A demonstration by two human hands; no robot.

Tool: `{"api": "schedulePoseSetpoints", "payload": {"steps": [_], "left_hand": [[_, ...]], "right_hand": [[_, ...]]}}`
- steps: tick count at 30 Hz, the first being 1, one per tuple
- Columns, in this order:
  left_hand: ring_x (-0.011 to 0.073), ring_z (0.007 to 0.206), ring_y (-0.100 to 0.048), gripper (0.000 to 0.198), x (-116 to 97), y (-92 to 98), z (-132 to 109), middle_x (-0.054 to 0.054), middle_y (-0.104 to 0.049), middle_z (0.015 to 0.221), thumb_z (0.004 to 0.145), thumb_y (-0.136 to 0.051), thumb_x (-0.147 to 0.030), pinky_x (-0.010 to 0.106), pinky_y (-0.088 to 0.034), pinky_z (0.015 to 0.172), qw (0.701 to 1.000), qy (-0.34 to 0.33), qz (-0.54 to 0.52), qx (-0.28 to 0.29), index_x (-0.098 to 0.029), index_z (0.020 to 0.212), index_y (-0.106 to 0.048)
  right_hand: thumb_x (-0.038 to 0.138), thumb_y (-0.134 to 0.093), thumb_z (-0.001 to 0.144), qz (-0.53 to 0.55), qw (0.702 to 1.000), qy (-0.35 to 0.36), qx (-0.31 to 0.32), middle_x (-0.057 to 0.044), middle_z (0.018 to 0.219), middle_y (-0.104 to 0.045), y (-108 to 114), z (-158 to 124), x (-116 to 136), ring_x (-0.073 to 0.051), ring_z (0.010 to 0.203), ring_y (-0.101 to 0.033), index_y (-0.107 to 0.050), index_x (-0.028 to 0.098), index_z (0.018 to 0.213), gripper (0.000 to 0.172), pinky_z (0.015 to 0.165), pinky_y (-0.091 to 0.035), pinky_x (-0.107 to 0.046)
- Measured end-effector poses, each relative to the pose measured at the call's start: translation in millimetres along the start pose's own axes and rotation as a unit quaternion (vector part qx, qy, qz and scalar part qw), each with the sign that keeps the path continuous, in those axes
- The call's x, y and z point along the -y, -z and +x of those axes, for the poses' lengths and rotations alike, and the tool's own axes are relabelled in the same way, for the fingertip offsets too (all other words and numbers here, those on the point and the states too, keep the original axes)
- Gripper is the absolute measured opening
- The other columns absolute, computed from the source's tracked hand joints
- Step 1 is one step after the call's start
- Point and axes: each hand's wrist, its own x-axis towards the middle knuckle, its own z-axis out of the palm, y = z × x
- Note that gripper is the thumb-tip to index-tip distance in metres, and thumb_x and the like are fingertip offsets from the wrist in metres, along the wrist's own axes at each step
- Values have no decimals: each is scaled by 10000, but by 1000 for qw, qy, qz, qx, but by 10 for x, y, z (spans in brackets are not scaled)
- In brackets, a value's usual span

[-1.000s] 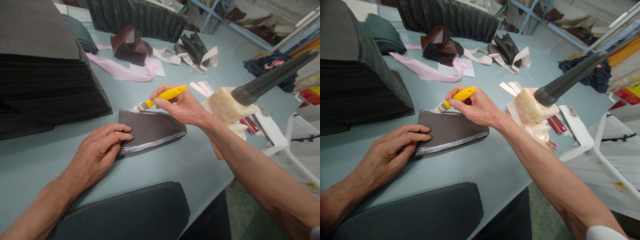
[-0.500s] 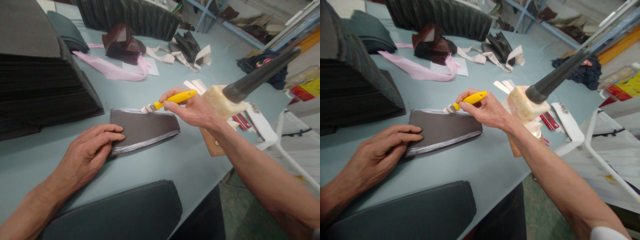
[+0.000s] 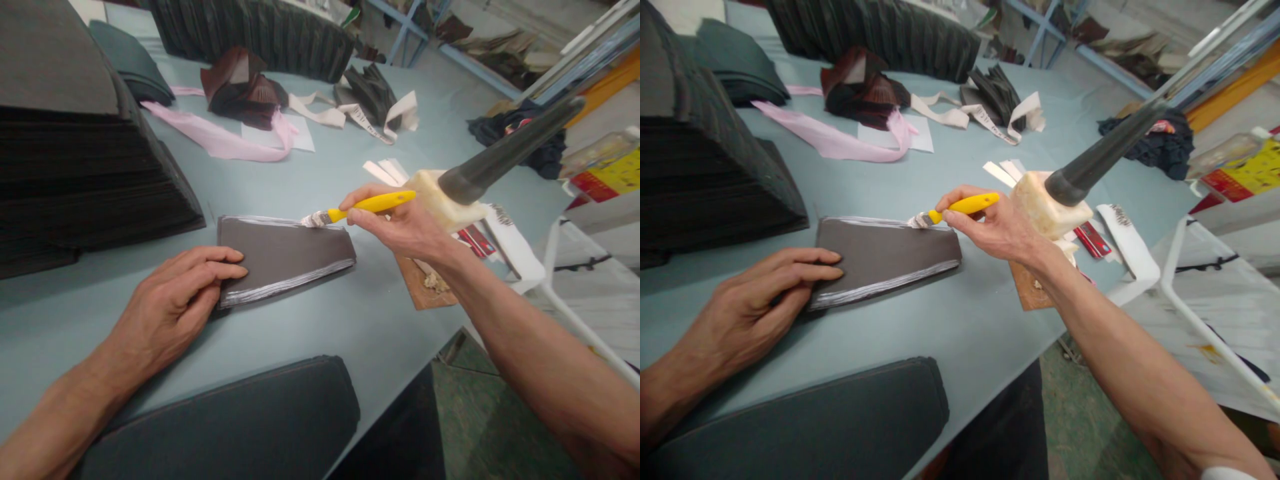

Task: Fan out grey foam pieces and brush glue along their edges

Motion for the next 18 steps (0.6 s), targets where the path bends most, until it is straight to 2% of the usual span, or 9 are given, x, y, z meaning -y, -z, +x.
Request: {"api": "schedulePoseSetpoints", "payload": {"steps": [5,13,18], "left_hand": [[176,1214,-736,347,-7,1,16,36,-781,1339,1085,-459,-280,322,-519,1167,1000,20,-1,4,-261,1155,-799],[194,1192,-742,360,-35,28,50,49,-789,1316,1079,-451,-328,343,-531,1168,999,31,-6,5,-251,1115,-800],[218,1202,-744,359,-22,19,55,68,-790,1318,1076,-460,-329,380,-534,1172,1000,28,-12,7,-243,1122,-805]], "right_hand": [[471,-729,977,-21,1000,-8,2,-22,899,-739,63,-70,16,-172,813,-600,-790,209,1034,275,751,-471,-335],[454,-730,989,-7,1000,-12,3,-37,921,-745,211,-185,-76,-156,801,-594,-781,208,1031,254,728,-472,-327],[468,-760,955,-21,999,-27,-11,-13,852,-722,337,-268,-85,-157,756,-588,-778,211,986,260,709,-469,-328]]}}
